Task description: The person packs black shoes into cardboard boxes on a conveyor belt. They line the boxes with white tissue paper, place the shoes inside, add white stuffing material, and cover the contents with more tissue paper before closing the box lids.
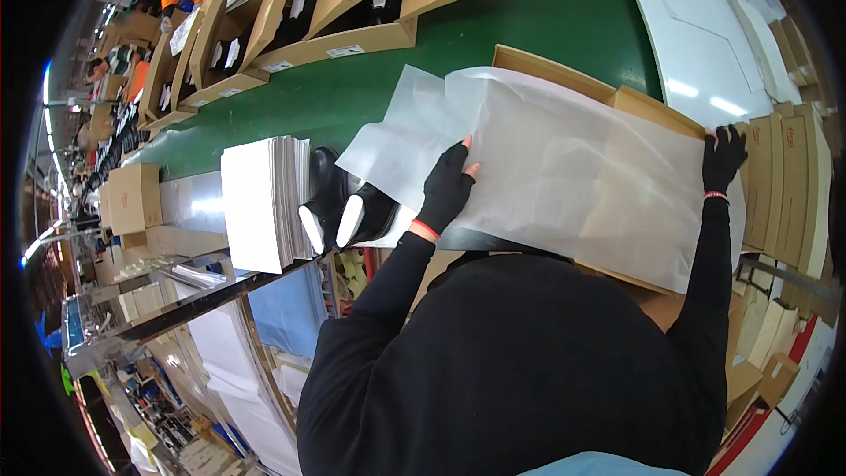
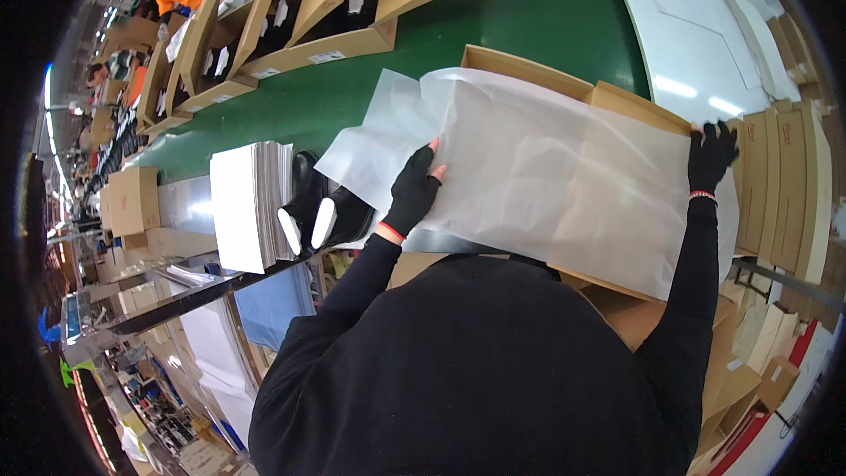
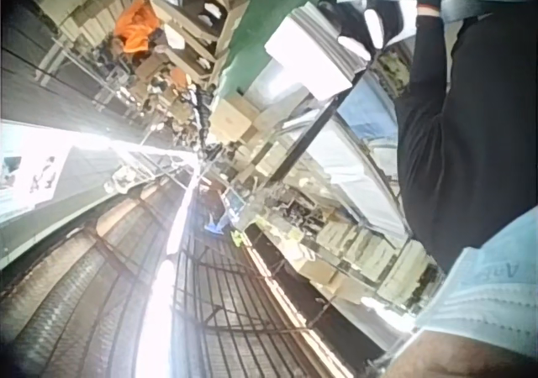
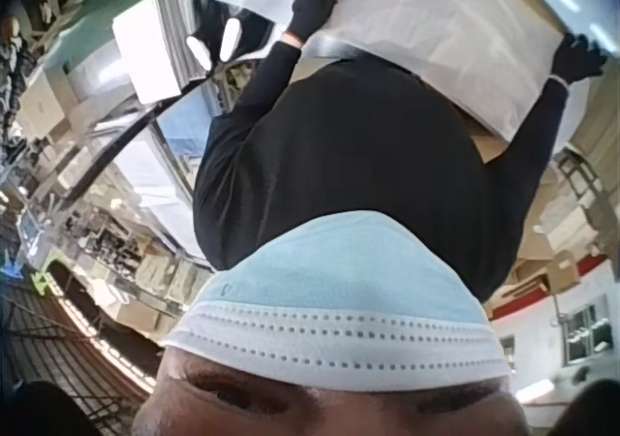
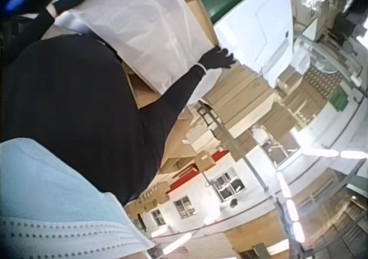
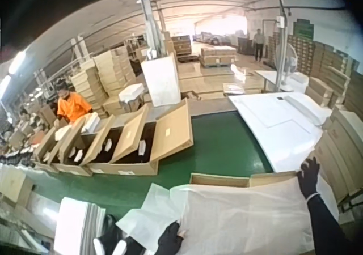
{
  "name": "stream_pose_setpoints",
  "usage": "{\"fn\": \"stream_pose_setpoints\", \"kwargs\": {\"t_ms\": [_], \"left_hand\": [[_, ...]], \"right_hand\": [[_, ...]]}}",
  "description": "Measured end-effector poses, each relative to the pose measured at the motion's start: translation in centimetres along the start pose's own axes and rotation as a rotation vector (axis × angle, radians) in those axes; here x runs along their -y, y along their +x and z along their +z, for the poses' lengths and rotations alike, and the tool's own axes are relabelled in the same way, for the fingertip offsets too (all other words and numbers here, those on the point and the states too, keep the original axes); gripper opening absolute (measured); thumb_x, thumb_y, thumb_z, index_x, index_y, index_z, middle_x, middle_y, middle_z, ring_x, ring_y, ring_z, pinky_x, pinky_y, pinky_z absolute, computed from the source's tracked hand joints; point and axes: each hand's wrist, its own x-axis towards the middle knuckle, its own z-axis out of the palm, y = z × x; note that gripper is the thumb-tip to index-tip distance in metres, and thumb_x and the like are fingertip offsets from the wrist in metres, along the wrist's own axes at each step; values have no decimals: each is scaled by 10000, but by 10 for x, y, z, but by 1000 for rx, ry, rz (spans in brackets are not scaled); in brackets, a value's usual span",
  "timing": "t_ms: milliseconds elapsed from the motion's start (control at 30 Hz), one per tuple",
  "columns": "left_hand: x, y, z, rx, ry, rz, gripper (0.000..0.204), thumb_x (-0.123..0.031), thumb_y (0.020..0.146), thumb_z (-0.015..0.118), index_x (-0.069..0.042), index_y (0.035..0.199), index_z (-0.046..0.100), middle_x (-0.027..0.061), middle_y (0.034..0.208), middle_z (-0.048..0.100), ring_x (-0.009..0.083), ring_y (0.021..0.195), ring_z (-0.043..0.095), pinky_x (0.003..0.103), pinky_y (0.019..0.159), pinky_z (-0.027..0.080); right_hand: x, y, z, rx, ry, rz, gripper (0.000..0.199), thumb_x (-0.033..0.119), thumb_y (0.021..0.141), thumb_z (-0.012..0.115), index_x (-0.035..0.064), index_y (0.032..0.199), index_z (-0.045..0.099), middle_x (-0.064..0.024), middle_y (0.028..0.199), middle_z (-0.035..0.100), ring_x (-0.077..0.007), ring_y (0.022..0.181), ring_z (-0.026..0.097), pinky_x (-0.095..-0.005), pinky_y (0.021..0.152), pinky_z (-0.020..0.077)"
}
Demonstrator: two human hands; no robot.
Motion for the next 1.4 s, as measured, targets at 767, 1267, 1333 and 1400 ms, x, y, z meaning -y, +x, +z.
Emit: {"fn": "stream_pose_setpoints", "kwargs": {"t_ms": [767, 1267, 1333, 1400], "left_hand": [[-13, -40, 14, 112, -69, -147, 403, -287, 918, 571, -77, 1262, 564, 147, 1096, 623, 311, 1017, 584, 398, 859, 465], [-24, -39, -2, 26, -151, -150, 496, -262, 908, 608, -78, 1351, 483, 170, 1238, 572, 296, 1139, 550, 370, 974, 419], [-25, -50, -56, -86, -244, -321, 456, -266, 905, 624, -71, 1303, 514, 119, 1208, 596, 237, 1095, 579, 350, 926, 455], [11, -68, -105, -435, -96, -12, 365, -208, 881, 657, -57, 1204, 578, 89, 1155, 603, 198, 1053, 584, 342, 864, 477]], "right_hand": [[244, 6, -85, 358, 493, -702, 1000, 462, 756, 684, -18, 1475, 182, -190, 1549, 166, -382, 1445, 76, -610, 1128, -24], [231, -67, -18, 731, 244, -618, 1133, 526, 653, 745, -35, 1466, 190, -261, 1526, 168, -427, 1432, 60, -682, 1081, 42], [231, -82, -55, 877, 343, -612, 1199, 572, 604, 753, -40, 1464, 186, -266, 1522, 174, -442, 1427, 66, -701, 1065, 59], [236, -98, -74, 977, 340, -645, 1251, 605, 557, 763, -34, 1465, 186, -266, 1524, 167, -447, 1425, 68, -705, 1063, 61]]}}
